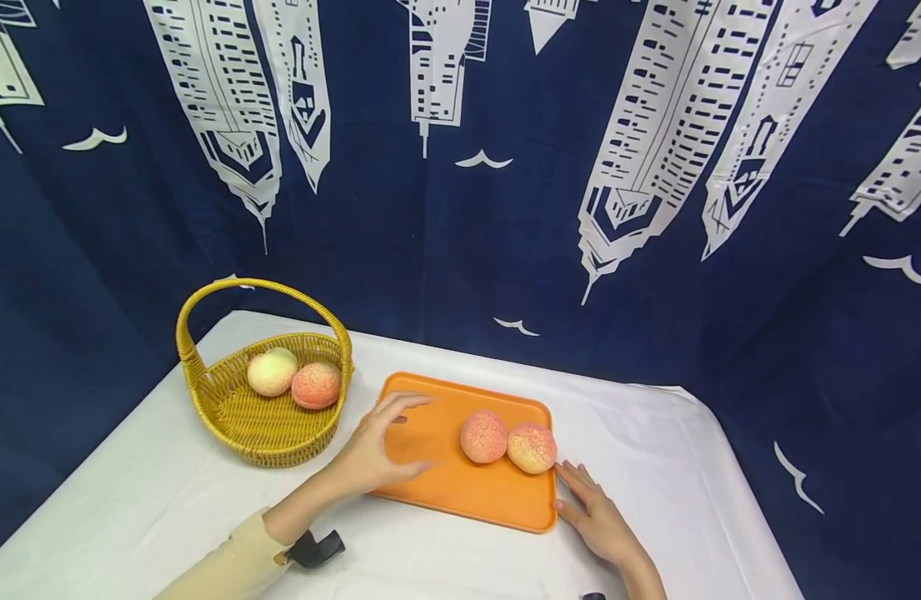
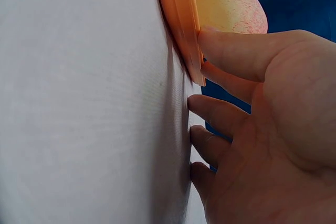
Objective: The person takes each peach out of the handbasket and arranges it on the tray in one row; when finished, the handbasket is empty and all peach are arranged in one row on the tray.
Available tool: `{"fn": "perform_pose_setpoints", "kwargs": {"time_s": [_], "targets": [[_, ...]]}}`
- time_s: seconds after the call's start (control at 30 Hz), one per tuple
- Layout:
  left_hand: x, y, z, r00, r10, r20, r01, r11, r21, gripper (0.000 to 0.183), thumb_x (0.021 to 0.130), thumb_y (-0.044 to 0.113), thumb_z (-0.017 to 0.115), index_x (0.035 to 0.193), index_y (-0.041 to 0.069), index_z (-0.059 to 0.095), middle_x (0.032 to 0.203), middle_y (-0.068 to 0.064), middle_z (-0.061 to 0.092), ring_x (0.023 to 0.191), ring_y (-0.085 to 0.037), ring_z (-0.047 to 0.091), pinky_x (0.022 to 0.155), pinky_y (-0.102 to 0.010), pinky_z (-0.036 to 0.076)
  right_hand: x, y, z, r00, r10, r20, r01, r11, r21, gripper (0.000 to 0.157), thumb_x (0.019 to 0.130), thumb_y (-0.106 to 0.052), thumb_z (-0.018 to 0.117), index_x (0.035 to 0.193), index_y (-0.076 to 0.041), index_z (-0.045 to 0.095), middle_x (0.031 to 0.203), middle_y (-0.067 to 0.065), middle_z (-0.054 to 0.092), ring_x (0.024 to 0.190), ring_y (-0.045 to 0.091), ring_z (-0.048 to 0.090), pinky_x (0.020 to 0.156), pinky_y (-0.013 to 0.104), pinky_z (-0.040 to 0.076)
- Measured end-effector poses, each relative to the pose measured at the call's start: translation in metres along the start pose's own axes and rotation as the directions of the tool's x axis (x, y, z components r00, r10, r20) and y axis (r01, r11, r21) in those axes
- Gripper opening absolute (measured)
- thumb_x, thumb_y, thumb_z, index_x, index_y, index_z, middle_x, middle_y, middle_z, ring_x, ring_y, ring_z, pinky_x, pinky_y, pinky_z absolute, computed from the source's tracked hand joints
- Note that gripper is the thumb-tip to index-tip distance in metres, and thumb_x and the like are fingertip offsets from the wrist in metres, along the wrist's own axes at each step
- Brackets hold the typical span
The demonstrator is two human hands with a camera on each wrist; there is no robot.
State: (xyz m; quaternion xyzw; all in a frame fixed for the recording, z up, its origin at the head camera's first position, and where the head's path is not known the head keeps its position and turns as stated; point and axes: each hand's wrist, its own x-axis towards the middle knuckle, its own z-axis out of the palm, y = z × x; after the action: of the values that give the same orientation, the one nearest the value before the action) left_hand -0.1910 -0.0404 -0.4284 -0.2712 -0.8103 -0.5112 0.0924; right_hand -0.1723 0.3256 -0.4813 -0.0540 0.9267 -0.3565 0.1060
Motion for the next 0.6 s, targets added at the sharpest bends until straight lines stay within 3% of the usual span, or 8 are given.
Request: {"fn": "perform_pose_setpoints", "kwargs": {"time_s": [0.1, 0.23, 0.4, 0.6], "targets": [[-0.012, 0.002, -0.030, 0.995, 0.052, -0.087, -0.052, 0.999, 0.008, 0.068, 0.072, 0.013, 0.082, 0.133, 0.014, 0.054, 0.131, -0.006, 0.054, 0.117, -0.021, 0.052, 0.096, -0.039, 0.047, 0.000, -0.001, 0.001, 1.000, -0.020, -0.004, 0.020, 1.000, -0.013, 0.064, 0.094, -0.034, 0.061, 0.149, -0.007, 0.040, 0.157, 0.025, 0.024, 0.146, 0.049, 0.011, 0.110, 0.072, 0.011], [-0.018, -0.006, -0.073, 0.968, 0.037, -0.248, -0.028, 0.999, 0.039, 0.062, 0.071, 0.004, 0.081, 0.129, 0.007, 0.057, 0.129, -0.012, 0.056, 0.118, -0.029, 0.052, 0.097, -0.043, 0.048, 0.000, -0.002, -0.002, 1.000, -0.017, 0.002, 0.017, 1.000, -0.025, 0.065, 0.094, -0.035, 0.062, 0.149, -0.007, 0.040, 0.157, 0.026, 0.023, 0.145, 0.051, 0.010, 0.108, 0.073, 0.012], [-0.016, -0.037, -0.113, 0.926, -0.130, -0.355, 0.148, 0.989, 0.023, 0.064, 0.074, -0.003, 0.078, 0.132, 0.004, 0.053, 0.132, -0.014, 0.051, 0.123, -0.036, 0.047, 0.099, -0.056, 0.045, 0.002, -0.002, -0.004, 0.999, 0.008, 0.031, -0.007, 0.999, -0.037, 0.068, 0.094, -0.038, 0.061, 0.150, -0.007, 0.037, 0.157, 0.028, 0.019, 0.145, 0.052, 0.010, 0.107, 0.075, 0.013], [-0.020, -0.068, -0.124, 0.872, -0.352, -0.339, 0.349, 0.934, -0.074, 0.065, 0.078, -0.001, 0.075, 0.137, 0.000, 0.048, 0.136, -0.022, 0.042, 0.128, -0.038, 0.041, 0.106, -0.054, 0.042, 0.005, -0.001, 0.000, 0.994, 0.059, 0.093, -0.055, 0.998, -0.041, 0.072, 0.095, -0.042, 0.058, 0.152, -0.007, 0.032, 0.159, 0.026, 0.015, 0.146, 0.050, 0.006, 0.109, 0.073, 0.010]]}}
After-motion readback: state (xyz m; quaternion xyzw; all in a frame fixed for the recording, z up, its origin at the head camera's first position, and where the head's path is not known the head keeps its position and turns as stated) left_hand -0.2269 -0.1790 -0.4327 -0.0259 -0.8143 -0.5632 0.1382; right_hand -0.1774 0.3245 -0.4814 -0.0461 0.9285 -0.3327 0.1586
